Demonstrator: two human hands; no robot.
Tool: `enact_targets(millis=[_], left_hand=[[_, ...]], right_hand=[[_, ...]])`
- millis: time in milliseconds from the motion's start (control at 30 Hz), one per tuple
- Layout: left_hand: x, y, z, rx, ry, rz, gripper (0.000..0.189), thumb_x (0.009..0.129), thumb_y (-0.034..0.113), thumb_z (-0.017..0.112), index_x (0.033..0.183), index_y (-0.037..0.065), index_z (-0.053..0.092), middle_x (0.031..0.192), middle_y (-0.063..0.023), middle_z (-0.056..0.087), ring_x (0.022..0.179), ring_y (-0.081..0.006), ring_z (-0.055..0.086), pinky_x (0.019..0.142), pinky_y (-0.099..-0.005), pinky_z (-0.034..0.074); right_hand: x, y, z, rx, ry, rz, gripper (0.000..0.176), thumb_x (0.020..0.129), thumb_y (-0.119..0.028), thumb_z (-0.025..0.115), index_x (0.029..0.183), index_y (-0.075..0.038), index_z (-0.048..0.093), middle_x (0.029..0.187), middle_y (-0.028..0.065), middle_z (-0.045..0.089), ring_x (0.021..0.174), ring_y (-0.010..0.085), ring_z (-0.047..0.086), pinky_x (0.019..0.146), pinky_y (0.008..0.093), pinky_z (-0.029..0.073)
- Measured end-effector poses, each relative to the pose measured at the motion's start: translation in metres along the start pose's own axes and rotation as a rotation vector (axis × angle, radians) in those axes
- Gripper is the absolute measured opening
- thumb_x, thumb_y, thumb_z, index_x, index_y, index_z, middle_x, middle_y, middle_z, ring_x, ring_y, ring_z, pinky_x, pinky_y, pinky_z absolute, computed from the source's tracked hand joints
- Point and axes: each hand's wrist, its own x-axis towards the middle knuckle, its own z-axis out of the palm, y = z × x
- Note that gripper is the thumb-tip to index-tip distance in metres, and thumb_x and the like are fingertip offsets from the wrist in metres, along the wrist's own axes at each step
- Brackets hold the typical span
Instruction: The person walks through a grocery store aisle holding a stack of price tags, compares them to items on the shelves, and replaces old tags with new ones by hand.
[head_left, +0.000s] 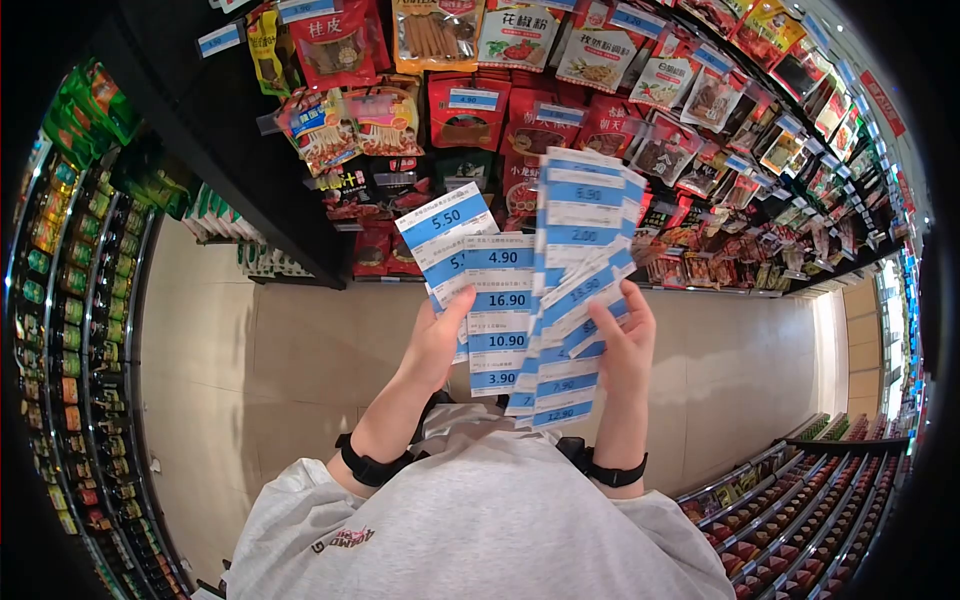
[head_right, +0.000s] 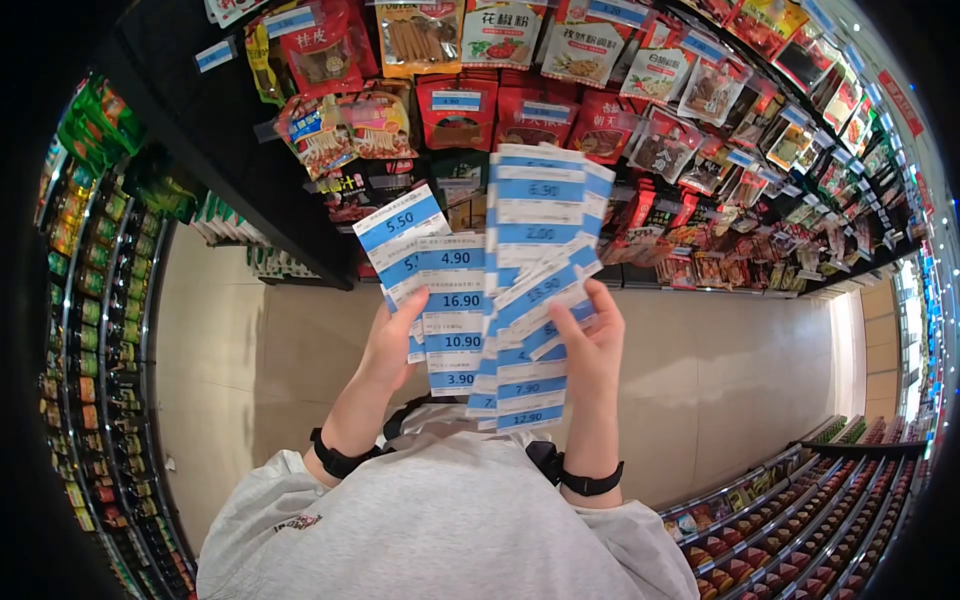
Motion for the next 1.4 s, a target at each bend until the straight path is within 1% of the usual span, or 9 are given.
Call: enact_targets(millis=[67, 133, 167, 233, 400, 833, 1033, 1200, 1400], left_hand=[[0.002, -0.003, -0.002, 0.027, 0.077, -0.011, 0.036, 0.087, 0.019, 0.048, 0.117, -0.001, 0.044, 0.112, -0.0103, 0.052, 0.102, -0.0174, 0.049, 0.086, -0.0312, 0.039], [0.003, -0.005, -0.003, 0.057, 0.129, -0.006, 0.036, 0.086, 0.017, 0.05, 0.117, -0.001, 0.044, 0.112, -0.0101, 0.052, 0.102, -0.0178, 0.05, 0.087, -0.0318, 0.039], [0.002, -0.007, -0.005, 0.034, 0.168, -0.022, 0.036, 0.086, 0.015, 0.051, 0.117, 0.0, 0.044, 0.112, -0.0098, 0.052, 0.102, -0.0183, 0.05, 0.087, -0.0326, 0.039], [0.004, -0.011, -0.005, 0.001, 0.179, -0.026, 0.036, 0.085, 0.013, 0.052, 0.117, 0.001, 0.045, 0.113, -0.0092, 0.052, 0.103, -0.0194, 0.05, 0.088, -0.0344, 0.039], [0.017, -0.035, -0.005, 0.106, 0.051, -0.04, 0.033, 0.085, 0.011, 0.051, 0.116, 0.002, 0.045, 0.11, -0.0087, 0.054, 0.101, -0.022, 0.052, 0.085, -0.0362, 0.042], [0.035, -0.067, 0.048, 0.044, 0.069, -0.109, 0.03, 0.088, 0.018, 0.05, 0.114, 0.004, 0.045, 0.109, -0.0083, 0.055, 0.096, -0.0202, 0.055, 0.08, -0.0338, 0.047], [0.041, -0.097, 0.079, 0.193, 0.047, -0.217, 0.038, 0.086, 0.022, 0.053, 0.118, 0.005, 0.042, 0.112, -0.0098, 0.053, 0.102, -0.0235, 0.053, 0.084, -0.0396, 0.045], [0.034, -0.122, 0.136, -0.129, -0.154, -0.434, 0.054, 0.09, 0.047, 0.031, 0.122, 0.005, 0.04, 0.119, -0.0128, 0.049, 0.108, -0.0268, 0.048, 0.09, -0.0421, 0.04], [0.029, -0.145, 0.167, -0.261, -0.295, -0.518, 0.052, 0.089, 0.042, 0.032, 0.123, 0.002, 0.039, 0.12, -0.0144, 0.048, 0.107, -0.0302, 0.049, 0.092, -0.0429, 0.038]], right_hand=[[0.007, -0.005, -0.007, -0.006, 0.068, -0.047, 0.034, 0.075, 0.005, 0.057, 0.108, 0.002, 0.047, 0.098, 0.0089, 0.057, 0.084, 0.0114, 0.056, 0.073, 0.022, 0.045], [0.014, -0.023, -0.008, -0.479, 0.279, -0.561, 0.039, 0.073, 0.007, 0.054, 0.11, -0.001, 0.046, 0.098, 0.0085, 0.056, 0.085, 0.0148, 0.056, 0.075, 0.0259, 0.045], [0.013, -0.025, -0.01, -0.342, 0.309, -0.45, 0.036, 0.069, 0.008, 0.05, 0.104, -0.002, 0.051, 0.091, 0.0094, 0.058, 0.082, 0.0185, 0.057, 0.075, 0.0291, 0.045], [0.02, -0.009, -0.034, -0.942, 0.258, -0.664, 0.028, 0.066, 0.007, 0.049, 0.091, -0.001, 0.057, 0.08, 0.0112, 0.058, 0.076, 0.0212, 0.058, 0.072, 0.0303, 0.045], [-0.004, 0.006, 0.007, -0.527, -0.03, -0.148, 0.018, 0.072, 0.001, 0.052, 0.086, -0.001, 0.063, 0.075, 0.0089, 0.062, 0.069, 0.0119, 0.056, 0.065, 0.0238, 0.044], [-0.005, -0.024, -0.074, -0.556, 0.344, -0.244, 0.017, 0.067, -0.011, 0.072, 0.074, 0.001, 0.062, 0.062, 0.0019, 0.059, 0.058, 0.0083, 0.053, 0.055, 0.0219, 0.043], [-0.01, -0.074, -0.139, 0.221, 0.204, -0.215, 0.008, 0.073, 0.002, 0.064, 0.073, -0.004, 0.057, 0.071, 0.0042, 0.061, 0.062, 0.0095, 0.058, 0.055, 0.0205, 0.047], [-0.018, -0.072, -0.121, -0.637, 0.179, -0.177, 0.017, 0.067, -0.01, 0.072, 0.075, -0.001, 0.06, 0.064, 0.0033, 0.059, 0.059, 0.0066, 0.052, 0.051, 0.0201, 0.04], [-0.021, -0.065, -0.153, -0.679, 0.215, -0.316, 0.016, 0.069, -0.011, 0.069, 0.074, -0.002, 0.057, 0.065, 0.0062, 0.057, 0.056, 0.012, 0.053, 0.051, 0.0238, 0.042]])
